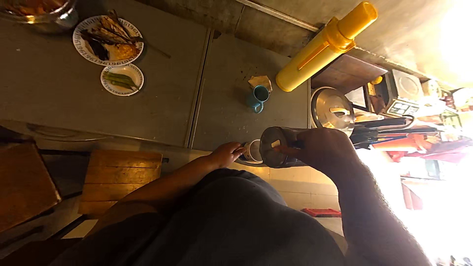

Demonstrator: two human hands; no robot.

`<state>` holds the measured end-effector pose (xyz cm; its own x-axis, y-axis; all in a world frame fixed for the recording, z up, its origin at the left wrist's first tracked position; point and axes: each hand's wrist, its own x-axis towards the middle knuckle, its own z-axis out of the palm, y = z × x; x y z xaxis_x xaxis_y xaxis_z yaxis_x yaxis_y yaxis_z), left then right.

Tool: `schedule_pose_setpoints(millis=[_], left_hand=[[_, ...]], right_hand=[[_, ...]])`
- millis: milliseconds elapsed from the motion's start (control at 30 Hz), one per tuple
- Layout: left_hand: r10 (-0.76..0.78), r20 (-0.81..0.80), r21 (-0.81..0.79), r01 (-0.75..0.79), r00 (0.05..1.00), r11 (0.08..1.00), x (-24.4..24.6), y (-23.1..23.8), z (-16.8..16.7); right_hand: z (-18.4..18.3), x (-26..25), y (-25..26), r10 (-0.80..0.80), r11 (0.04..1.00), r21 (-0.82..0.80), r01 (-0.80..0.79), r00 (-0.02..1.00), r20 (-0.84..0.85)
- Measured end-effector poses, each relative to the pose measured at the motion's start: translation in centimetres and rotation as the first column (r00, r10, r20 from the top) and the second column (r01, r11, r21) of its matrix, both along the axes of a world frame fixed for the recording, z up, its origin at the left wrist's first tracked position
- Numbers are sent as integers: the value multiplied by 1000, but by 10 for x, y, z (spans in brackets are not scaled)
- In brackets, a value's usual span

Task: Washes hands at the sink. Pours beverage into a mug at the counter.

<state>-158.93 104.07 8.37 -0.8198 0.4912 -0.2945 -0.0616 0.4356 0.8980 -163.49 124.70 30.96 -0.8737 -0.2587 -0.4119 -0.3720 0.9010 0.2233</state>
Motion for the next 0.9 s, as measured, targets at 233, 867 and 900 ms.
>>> schedule_pose_setpoints(millis=[233, 867, 900], left_hand=[[1, 4, -19, -1, 1000, 1000, -2, -5, 3], [45, 18, -34, -45, 999, 998, -10, 3, 30], [48, 26, -33, -47, 998, 998, -11, 5, 36]], right_hand=[[0, -1, 1, -20, 999, -42, 20, 1000, 10], [-55, 17, 125, -321, 707, -633, 314, 941, 108], [-65, 21, 136, -334, 628, -710, 317, 935, 122]])
